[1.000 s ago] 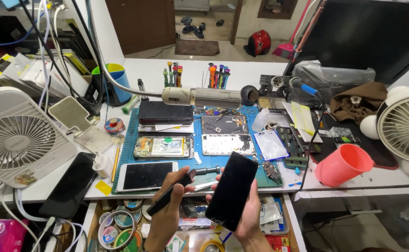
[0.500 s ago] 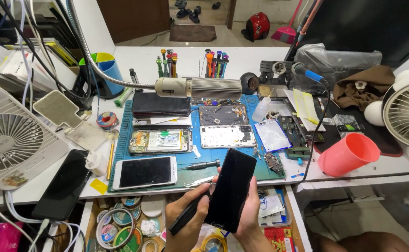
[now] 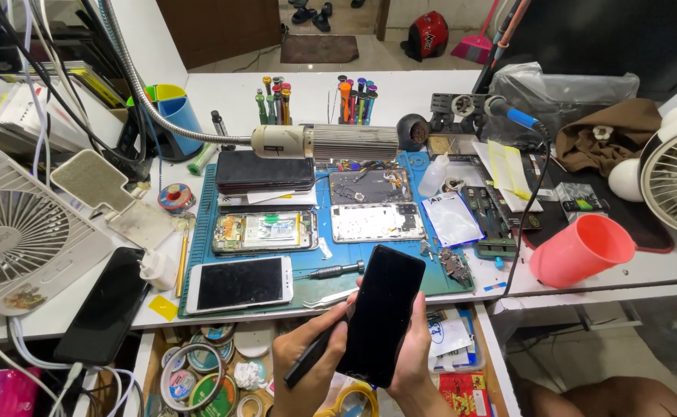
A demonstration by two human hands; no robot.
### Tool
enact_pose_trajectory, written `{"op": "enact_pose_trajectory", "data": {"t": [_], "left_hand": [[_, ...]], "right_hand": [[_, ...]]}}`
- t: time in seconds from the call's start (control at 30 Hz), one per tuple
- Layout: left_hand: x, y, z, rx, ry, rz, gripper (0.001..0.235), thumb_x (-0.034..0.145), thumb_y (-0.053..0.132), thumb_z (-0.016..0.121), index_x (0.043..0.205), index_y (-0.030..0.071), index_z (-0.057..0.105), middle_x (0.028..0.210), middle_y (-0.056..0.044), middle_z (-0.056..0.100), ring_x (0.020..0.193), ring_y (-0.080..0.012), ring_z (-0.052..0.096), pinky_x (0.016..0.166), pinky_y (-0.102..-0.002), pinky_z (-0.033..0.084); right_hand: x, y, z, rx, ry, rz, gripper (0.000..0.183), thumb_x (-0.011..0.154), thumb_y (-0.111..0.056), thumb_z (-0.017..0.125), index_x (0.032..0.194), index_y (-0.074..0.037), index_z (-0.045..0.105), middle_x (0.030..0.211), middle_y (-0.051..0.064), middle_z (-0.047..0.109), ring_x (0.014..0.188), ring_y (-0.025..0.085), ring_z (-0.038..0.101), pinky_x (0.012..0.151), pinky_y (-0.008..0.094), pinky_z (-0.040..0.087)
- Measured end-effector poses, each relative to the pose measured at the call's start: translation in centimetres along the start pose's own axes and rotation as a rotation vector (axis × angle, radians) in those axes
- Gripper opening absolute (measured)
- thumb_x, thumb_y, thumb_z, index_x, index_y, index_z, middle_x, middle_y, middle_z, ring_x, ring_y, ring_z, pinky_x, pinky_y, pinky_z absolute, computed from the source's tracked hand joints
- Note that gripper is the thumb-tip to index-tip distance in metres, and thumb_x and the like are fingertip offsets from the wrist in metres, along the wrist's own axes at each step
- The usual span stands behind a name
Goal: The person uses a prying tool to separate the screen from a smartphone's frame. They then use a hot air gun to apply heat to the device's edges. The person also handles a disassembled phone chassis on the workbench.
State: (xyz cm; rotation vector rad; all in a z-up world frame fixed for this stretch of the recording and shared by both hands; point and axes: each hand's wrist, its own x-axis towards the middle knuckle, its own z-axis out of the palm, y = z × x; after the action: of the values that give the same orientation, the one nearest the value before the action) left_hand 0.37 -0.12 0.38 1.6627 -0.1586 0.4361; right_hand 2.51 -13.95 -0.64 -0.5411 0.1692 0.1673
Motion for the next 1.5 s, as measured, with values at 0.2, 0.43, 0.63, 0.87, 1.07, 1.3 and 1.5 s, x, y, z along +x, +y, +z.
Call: {"op": "enact_pose_trajectory", "data": {"t": [0.2,0.43,0.63,0.87,1.07,1.3,1.5], "left_hand": [[0.0,-0.2,0.0,0.003,0.005,0.016,0.027,0.087,0.013,0.075,0.112,0.006,0.08,0.104,-0.009,0.086,0.071,-0.0053,0.077,0.064,-0.016,0.064],[0.2,0.2,0.1,-0.011,-0.015,0.13,0.025,0.087,0.006,0.074,0.111,0.002,0.079,0.107,-0.013,0.083,0.087,-0.0115,0.081,0.078,-0.02,0.065],[0.2,0.8,0.7,0.096,0.014,0.445,0.023,0.087,-0.004,0.075,0.11,-0.001,0.074,0.112,-0.017,0.078,0.104,-0.0236,0.081,0.097,-0.03,0.065],[-0.2,0.1,1.0,0.031,0.057,0.238,0.022,0.088,0.004,0.074,0.11,0.002,0.077,0.102,-0.013,0.083,0.084,-0.0135,0.081,0.078,-0.022,0.066],[0.2,-0.3,0.2,-0.061,0.02,-0.121,0.023,0.086,0.013,0.075,0.107,0.008,0.084,0.102,-0.01,0.087,0.082,-0.0112,0.083,0.075,-0.02,0.066],[1.4,2.0,-0.9,0.029,-0.12,0.112,0.024,0.092,0.013,0.069,0.113,0.006,0.078,0.107,-0.011,0.081,0.095,-0.0195,0.081,0.085,-0.028,0.063],[0.2,0.9,-0.7,-0.052,0.011,-0.102,0.028,0.084,0.015,0.077,0.111,0.009,0.08,0.096,-0.01,0.087,0.081,-0.0129,0.083,0.076,-0.024,0.067]], "right_hand": [[-0.1,-0.1,0.2,-0.027,0.046,0.01,0.088,0.102,-0.068,0.023,0.136,0.004,0.059,0.109,0.023,0.067,0.103,0.034,0.064,0.098,0.05,0.05],[-0.1,-0.2,-0.1,-0.046,0.038,-0.003,0.088,0.101,-0.068,0.025,0.136,0.004,0.058,0.11,0.024,0.067,0.103,0.035,0.063,0.097,0.05,0.051],[-0.3,0.2,-0.5,-0.146,-0.034,-0.099,0.091,0.094,-0.073,0.031,0.136,0.004,0.057,0.111,0.024,0.069,0.102,0.037,0.067,0.091,0.052,0.055],[-0.6,0.1,-0.1,-0.143,-0.083,-0.14,0.09,0.094,-0.073,0.032,0.133,0.004,0.057,0.107,0.022,0.068,0.099,0.033,0.067,0.091,0.048,0.055],[-0.6,-0.6,0.5,-0.127,-0.009,-0.061,0.09,0.095,-0.072,0.03,0.134,0.004,0.059,0.107,0.022,0.068,0.101,0.034,0.065,0.095,0.05,0.053],[0.2,-0.2,-0.7,-0.022,-0.009,0.05,0.09,0.098,-0.072,0.027,0.139,0.002,0.057,0.118,0.023,0.065,0.111,0.035,0.062,0.103,0.051,0.047],[0.8,-0.7,-0.8,0.02,0.108,0.011,0.085,0.104,-0.067,0.025,0.139,0.002,0.058,0.108,0.019,0.068,0.085,0.031,0.066,0.072,0.045,0.058]]}}
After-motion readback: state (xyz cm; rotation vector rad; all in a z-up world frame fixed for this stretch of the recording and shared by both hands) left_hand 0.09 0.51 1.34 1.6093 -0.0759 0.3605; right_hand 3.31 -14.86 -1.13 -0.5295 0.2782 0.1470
